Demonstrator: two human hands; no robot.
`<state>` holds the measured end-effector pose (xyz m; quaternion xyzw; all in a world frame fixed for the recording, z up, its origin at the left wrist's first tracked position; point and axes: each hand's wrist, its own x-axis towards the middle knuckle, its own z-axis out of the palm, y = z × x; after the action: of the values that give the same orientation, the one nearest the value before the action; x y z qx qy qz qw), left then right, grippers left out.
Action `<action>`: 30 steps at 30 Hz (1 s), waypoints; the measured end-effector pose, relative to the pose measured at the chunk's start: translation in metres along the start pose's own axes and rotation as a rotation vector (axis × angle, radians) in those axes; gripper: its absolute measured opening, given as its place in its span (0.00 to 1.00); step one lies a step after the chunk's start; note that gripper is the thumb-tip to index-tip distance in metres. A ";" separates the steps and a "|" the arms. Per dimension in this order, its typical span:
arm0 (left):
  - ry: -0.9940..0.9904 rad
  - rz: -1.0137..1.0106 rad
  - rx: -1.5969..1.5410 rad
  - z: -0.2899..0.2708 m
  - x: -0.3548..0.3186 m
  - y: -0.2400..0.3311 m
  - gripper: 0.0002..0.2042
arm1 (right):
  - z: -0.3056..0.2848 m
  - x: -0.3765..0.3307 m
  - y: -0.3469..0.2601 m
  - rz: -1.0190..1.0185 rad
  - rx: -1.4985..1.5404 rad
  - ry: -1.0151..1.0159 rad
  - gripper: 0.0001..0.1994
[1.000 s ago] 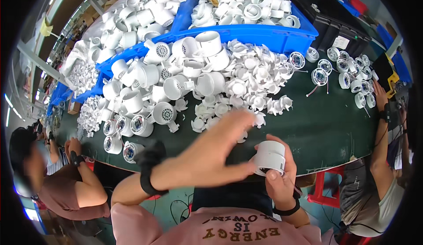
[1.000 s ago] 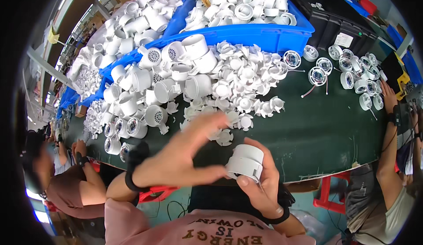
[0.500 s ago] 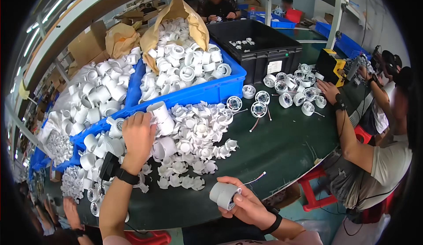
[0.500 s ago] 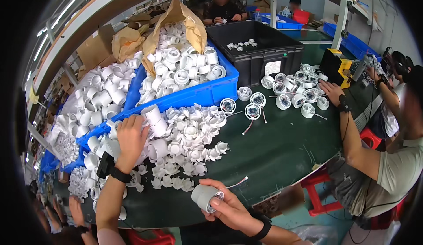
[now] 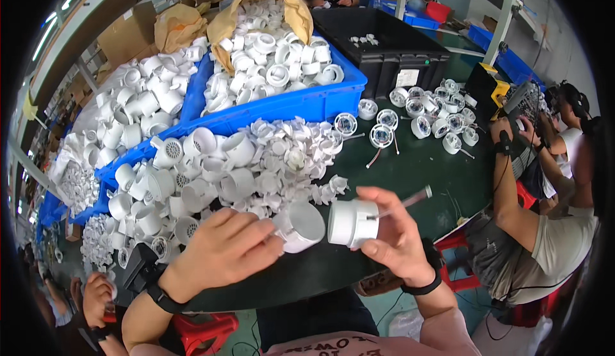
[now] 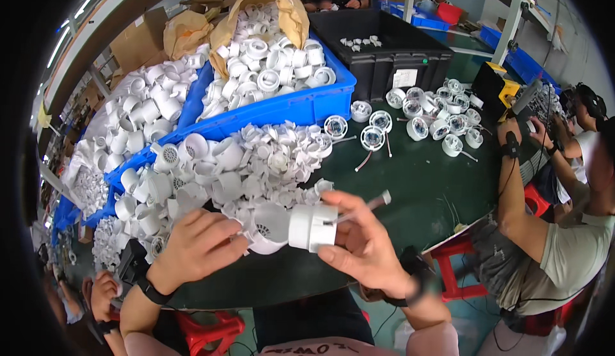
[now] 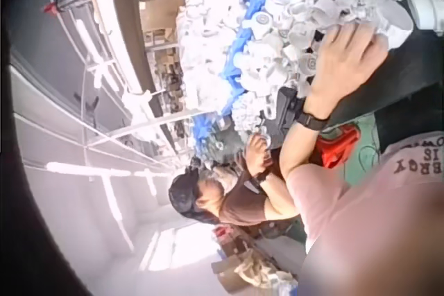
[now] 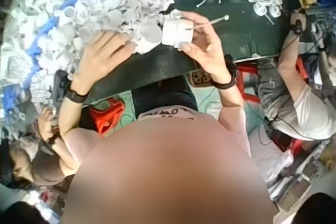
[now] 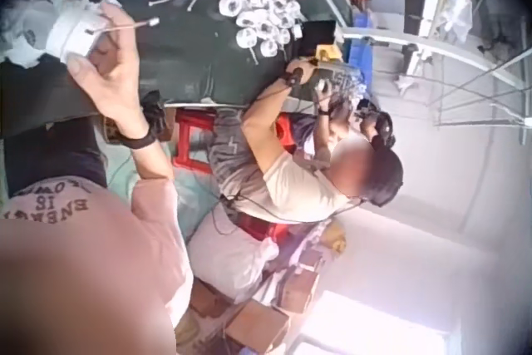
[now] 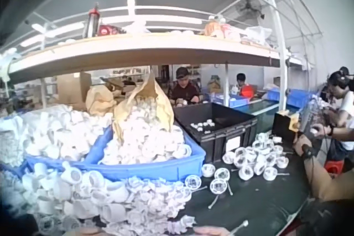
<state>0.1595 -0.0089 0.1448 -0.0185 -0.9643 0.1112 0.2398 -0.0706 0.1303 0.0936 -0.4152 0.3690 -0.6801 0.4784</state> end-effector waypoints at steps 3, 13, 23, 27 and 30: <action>0.034 0.051 -0.080 0.000 0.003 0.018 0.09 | -0.019 0.011 0.001 0.101 -0.303 -0.299 0.35; 0.122 -1.083 -1.410 0.033 -0.037 0.078 0.26 | -0.002 -0.008 0.045 0.219 -0.246 -0.393 0.32; 0.293 -1.038 -1.361 0.062 -0.051 0.124 0.28 | 0.016 -0.025 0.059 -0.076 -0.643 -0.391 0.40; 0.347 -1.046 -1.387 0.065 -0.058 0.121 0.28 | 0.024 -0.024 0.073 -0.108 -0.588 -0.355 0.39; 0.368 -1.173 -1.484 0.056 -0.057 0.119 0.29 | 0.030 -0.025 0.073 -0.094 -0.638 -0.319 0.37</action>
<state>0.1819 0.0902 0.0437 0.3024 -0.5920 -0.6692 0.3320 -0.0135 0.1312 0.0345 -0.6611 0.4639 -0.4785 0.3446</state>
